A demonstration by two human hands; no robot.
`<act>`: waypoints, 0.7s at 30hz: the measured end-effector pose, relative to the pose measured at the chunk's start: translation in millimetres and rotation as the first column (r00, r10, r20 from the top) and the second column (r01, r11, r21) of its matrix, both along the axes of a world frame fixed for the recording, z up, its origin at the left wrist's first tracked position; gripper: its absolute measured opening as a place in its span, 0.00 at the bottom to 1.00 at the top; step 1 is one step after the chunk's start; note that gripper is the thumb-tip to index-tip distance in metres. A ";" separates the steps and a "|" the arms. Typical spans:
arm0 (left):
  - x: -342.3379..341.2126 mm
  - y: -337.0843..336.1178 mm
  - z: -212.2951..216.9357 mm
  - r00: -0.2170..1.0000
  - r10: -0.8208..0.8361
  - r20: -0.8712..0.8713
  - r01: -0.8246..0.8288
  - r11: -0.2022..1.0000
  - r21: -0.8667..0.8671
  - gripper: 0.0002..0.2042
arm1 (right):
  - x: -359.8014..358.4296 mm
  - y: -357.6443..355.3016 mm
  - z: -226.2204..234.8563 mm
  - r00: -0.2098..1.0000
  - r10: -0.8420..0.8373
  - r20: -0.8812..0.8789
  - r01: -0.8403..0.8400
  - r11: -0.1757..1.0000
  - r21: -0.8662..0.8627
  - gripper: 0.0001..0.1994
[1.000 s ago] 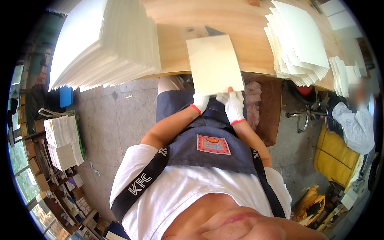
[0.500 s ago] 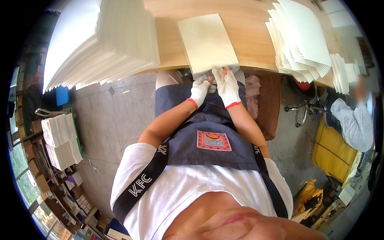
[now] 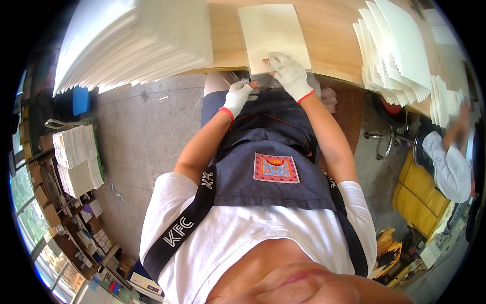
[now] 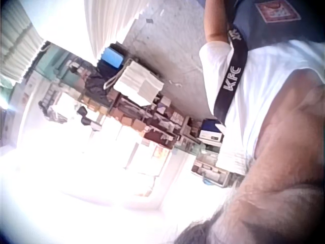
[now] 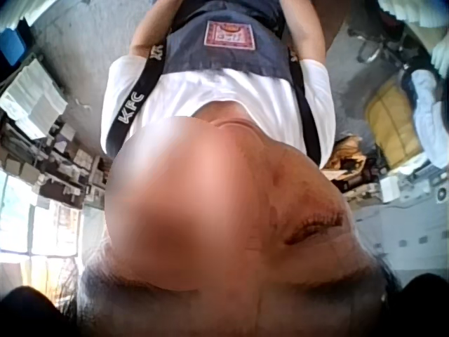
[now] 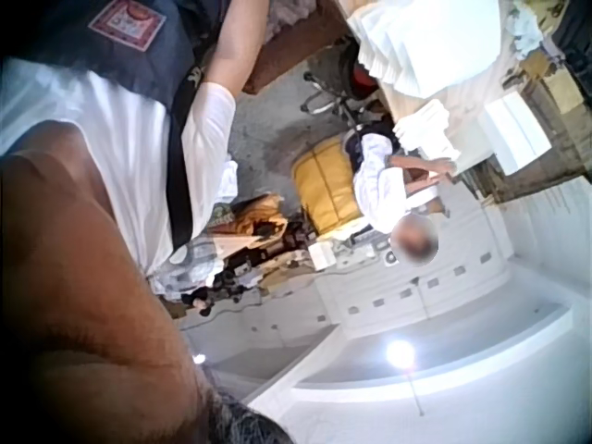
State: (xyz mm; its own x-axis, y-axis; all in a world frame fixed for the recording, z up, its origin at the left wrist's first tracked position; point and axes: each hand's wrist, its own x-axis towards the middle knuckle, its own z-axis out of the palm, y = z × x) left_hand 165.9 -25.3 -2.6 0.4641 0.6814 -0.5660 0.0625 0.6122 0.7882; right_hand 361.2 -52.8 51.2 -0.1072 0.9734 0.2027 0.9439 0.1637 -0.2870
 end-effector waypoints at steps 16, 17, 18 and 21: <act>-19.0 9.4 -0.7 0.994 -0.028 0.108 0.032 0.999 -0.039 0.14 | -42.2 -22.6 6.3 0.935 0.067 -0.349 -0.154 0.962 -0.227 0.08; -20.3 9.1 -1.2 0.999 -0.004 0.050 0.005 1.000 -0.018 0.14 | -32.6 -29.9 10.0 0.842 0.062 -0.535 -0.165 0.975 -0.147 0.07; -22.4 5.5 -0.4 1.000 0.020 -0.008 -0.020 1.000 0.005 0.14 | -20.7 -44.8 17.4 0.580 -0.223 -0.783 0.026 0.966 -0.256 0.05; -35.3 0.2 3.0 0.995 -0.030 -0.096 0.045 0.988 0.149 0.15 | 87.3 -107.9 -36.9 -0.630 -0.003 -0.777 0.321 0.909 -0.265 0.05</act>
State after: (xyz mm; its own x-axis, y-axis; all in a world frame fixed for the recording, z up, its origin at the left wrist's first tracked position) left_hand 130.5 -25.1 0.4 0.4410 0.7451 -0.5003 0.1606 0.4830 0.8608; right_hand 448.5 -160.6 14.3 0.5237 0.8010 -0.2900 -0.7446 0.2650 -0.6127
